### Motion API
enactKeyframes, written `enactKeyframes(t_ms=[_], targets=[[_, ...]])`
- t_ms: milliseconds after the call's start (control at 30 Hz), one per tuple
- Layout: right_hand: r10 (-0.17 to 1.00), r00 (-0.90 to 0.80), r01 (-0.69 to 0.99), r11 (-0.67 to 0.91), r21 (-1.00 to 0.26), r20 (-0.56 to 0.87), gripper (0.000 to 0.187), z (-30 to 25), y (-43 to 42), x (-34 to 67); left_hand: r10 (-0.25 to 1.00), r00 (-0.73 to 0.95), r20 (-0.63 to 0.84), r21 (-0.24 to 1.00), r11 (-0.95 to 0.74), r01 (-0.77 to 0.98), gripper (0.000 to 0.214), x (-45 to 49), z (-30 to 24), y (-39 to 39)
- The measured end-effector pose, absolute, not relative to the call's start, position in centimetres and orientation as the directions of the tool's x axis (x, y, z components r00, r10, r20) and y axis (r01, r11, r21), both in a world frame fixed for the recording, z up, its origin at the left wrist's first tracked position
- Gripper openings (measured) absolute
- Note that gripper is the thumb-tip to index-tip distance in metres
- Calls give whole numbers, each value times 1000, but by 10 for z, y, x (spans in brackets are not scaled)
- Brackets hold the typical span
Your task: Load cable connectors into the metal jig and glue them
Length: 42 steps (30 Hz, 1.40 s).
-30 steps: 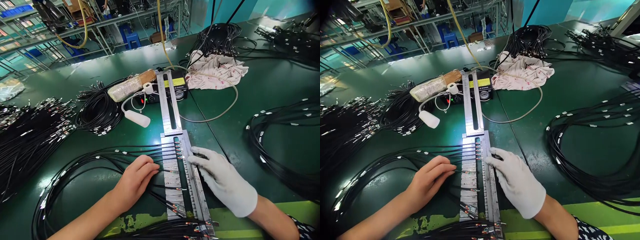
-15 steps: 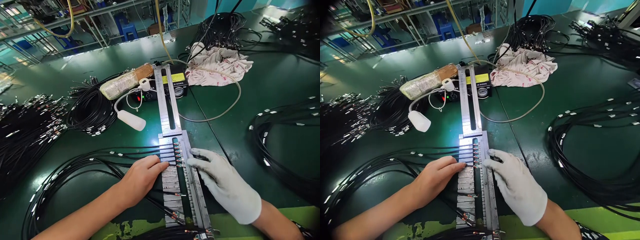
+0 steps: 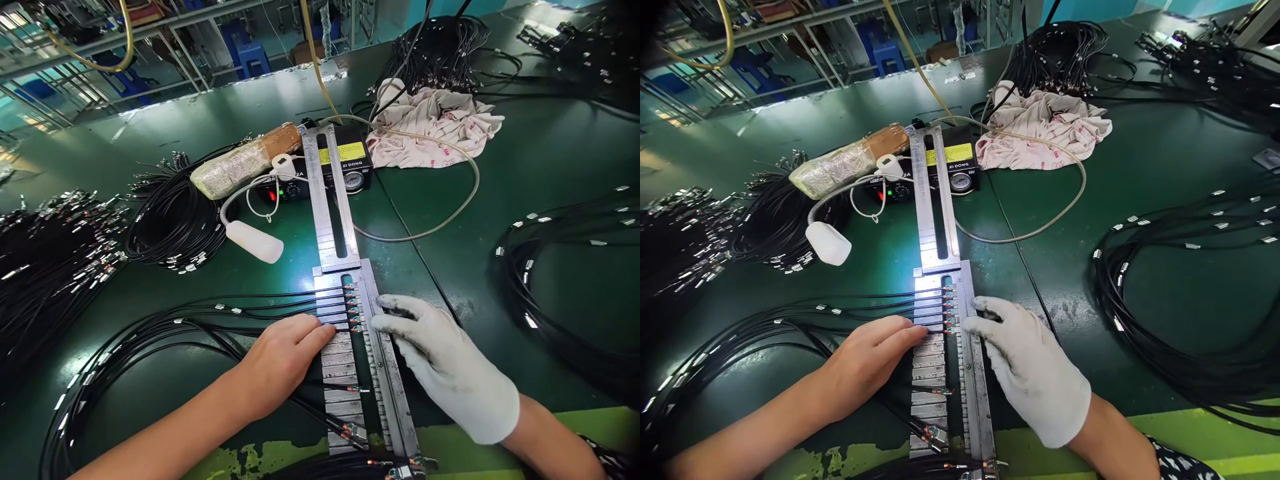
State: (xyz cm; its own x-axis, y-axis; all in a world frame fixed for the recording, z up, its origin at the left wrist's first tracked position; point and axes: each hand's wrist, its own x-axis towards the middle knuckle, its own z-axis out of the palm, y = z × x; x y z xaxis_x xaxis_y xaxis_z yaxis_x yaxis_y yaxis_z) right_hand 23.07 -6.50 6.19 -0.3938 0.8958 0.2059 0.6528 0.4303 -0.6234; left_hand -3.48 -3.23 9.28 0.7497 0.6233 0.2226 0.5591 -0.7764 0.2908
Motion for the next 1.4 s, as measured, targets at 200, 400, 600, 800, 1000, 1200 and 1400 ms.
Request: enactKeyframes(t_ms=[200,400,600,800,1000,1200,1400], targets=[[897,-391,653,429,-624,207,46,62,-67,230,619,734,278,235,-785,573,25,-35,89,-40],[899,-386,640,423,-641,207,45,61,-63,229,710,651,269,193,-702,686,38,-45,74,-61],[884,-401,652,459,-603,239,47,59,-68,232,759,642,108,489,-603,630,37,-52,89,-63],[869,-415,665,492,-562,269,45,55,-77,236,758,651,-42,685,-453,571,18,-54,105,-81],[871,-413,645,485,-591,265,44,54,-74,236,690,647,326,228,-721,654,17,-42,92,-70],[884,-406,655,459,-601,232,41,56,-74,235,604,714,354,55,-775,629,25,-36,92,-61],[897,-389,652,430,-624,212,41,56,-72,235,621,730,287,189,-783,592,25,-37,97,-52]])
